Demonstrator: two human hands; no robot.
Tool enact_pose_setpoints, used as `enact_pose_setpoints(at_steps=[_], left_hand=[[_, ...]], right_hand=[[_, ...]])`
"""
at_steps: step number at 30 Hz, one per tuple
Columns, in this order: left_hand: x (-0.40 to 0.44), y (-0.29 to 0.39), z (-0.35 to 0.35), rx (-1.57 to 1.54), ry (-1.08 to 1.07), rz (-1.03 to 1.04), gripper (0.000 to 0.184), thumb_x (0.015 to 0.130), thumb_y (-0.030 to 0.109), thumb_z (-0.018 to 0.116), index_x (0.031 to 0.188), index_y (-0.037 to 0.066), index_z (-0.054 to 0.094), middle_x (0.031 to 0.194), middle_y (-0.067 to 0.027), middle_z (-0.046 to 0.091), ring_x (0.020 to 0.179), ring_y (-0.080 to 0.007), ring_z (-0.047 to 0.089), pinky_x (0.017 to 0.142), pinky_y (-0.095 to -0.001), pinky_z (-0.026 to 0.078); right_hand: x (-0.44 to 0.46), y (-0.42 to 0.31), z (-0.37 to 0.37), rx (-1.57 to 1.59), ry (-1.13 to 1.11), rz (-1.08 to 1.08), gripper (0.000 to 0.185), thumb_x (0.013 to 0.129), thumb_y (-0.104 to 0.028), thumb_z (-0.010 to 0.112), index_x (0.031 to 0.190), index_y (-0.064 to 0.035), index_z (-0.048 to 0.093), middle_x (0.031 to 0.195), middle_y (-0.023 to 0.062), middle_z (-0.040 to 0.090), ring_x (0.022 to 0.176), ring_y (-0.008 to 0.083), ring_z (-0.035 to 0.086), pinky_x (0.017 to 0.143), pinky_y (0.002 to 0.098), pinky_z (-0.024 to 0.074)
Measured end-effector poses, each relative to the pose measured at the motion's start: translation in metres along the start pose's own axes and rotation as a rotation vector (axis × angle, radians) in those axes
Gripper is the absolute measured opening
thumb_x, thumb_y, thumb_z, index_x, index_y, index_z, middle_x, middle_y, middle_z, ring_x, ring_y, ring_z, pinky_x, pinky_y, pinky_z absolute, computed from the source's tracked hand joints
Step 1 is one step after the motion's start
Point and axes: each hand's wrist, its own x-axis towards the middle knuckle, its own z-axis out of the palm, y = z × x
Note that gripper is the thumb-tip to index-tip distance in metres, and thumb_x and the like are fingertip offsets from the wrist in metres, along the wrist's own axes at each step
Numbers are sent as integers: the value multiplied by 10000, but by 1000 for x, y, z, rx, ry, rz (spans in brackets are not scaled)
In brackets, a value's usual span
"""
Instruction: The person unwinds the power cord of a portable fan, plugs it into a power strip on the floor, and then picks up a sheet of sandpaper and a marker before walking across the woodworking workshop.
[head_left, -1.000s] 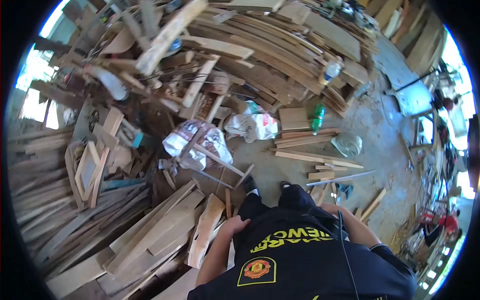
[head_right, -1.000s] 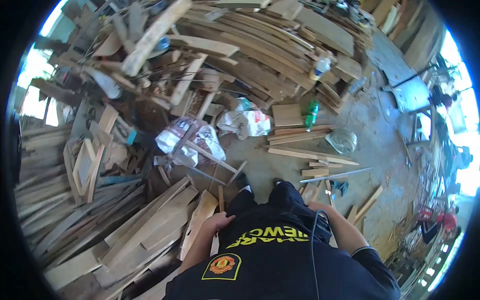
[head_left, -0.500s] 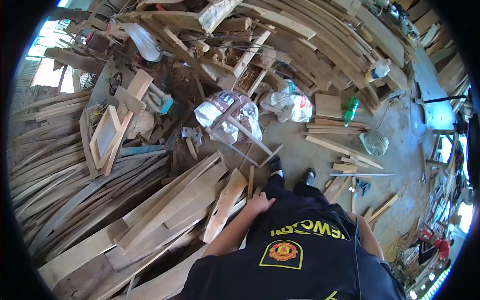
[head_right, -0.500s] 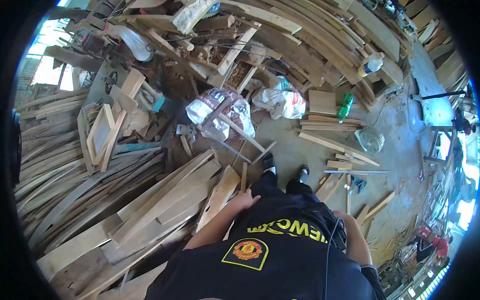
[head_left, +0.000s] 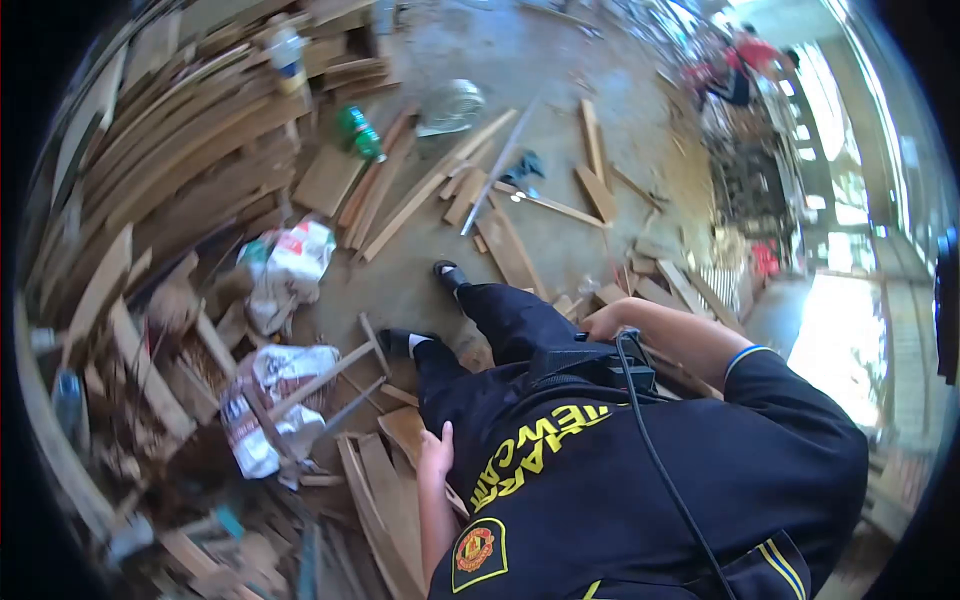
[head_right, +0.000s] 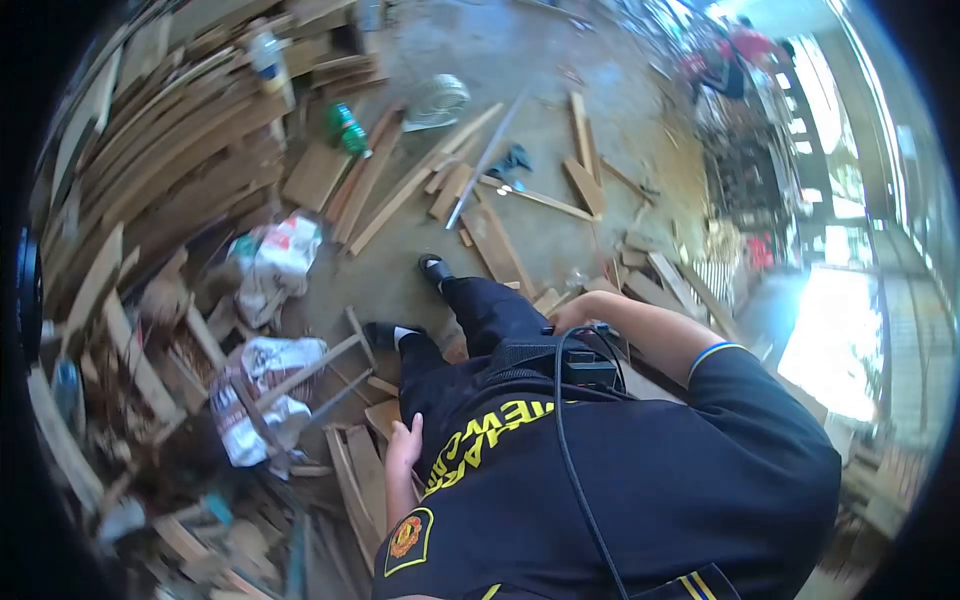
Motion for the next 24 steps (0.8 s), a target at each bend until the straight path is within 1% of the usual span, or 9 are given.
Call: enact_pose_setpoints(at_steps=[4, 9, 13, 16, 18, 19, 21, 22, 24], left_hand=[[5, 25, -18, 81, -117, -18, 702, 950, 586, 411, 1073, -93, 543, 1091, -381, 590, 1088, -502, 560, 925, -521, 450], [-5, 66, -17, 165, -12, 105, 456, 986, 384, 456, 832, -29, 575, 862, -322, 612, 877, -517, 574, 755, -571, 448], [-26, 123, -42, 57, -289, 198, 362, 979, 284, 495, 798, -30, 515, 781, -290, 550, 733, -491, 534, 622, -460, 436], [18, 126, -28, 97, -546, 97, 358, 971, 310, 536, 834, -13, 608, 672, -198, 586, 620, -215, 610, 634, -382, 488], [71, 183, -43, 192, -834, -191, 360, 965, 338, 550, 854, 16, 667, 677, -117, 645, 627, -177, 623, 650, -356, 514], [115, 166, -32, 97, -865, -78, 345, 957, 350, 566, 862, 48, 701, 687, -59, 669, 636, -130, 631, 651, -350, 528], [199, 219, -34, 204, -466, 445, 316, 941, 291, 566, 799, 26, 662, 754, -190, 659, 730, -352, 653, 700, -435, 511], [254, 231, -22, 185, -258, 606, 243, 907, 224, 589, 829, 4, 656, 772, -188, 657, 711, -325, 651, 689, -386, 514], [357, 274, -11, 183, -63, 766, 186, 919, 214, 559, 893, 36, 607, 826, -214, 607, 810, -405, 603, 721, -480, 477]], right_hand=[[-17, -26, -12, -40, 31, 113, 304, 873, -324, 610, 1084, -105, 631, 915, 38, 631, 809, 166, 581, 696, 345, 506], [-4, 14, -39, -1, -145, -52, 158, 850, -278, 580, 824, -125, 611, 617, -19, 521, 513, 130, 485, 458, 295, 401], [39, 95, -55, 174, -375, -169, 124, 820, -224, 586, 748, -124, 591, 590, -30, 528, 453, 119, 468, 399, 287, 364], [29, 85, -93, 113, -408, -80, 153, 800, -206, 610, 692, -99, 600, 606, -14, 546, 480, 133, 497, 394, 299, 368], [55, 97, -96, 48, -615, -29, 158, 792, -221, 630, 717, -83, 635, 615, -4, 549, 504, 153, 510, 397, 306, 374], [71, 103, -89, -31, -644, 28, 162, 793, -233, 635, 738, -81, 644, 618, -4, 547, 504, 159, 506, 399, 313, 379], [96, 115, -90, -58, -612, 17, 177, 802, -255, 643, 761, -82, 647, 627, -6, 543, 520, 161, 508, 403, 321, 385], [99, 111, -89, -1, -574, -51, 185, 809, -264, 646, 762, -85, 639, 634, -8, 541, 537, 156, 515, 406, 322, 385], [114, 109, -129, 84, -505, -57, 212, 824, -281, 650, 786, -72, 642, 672, -10, 557, 577, 156, 525, 460, 324, 421]])
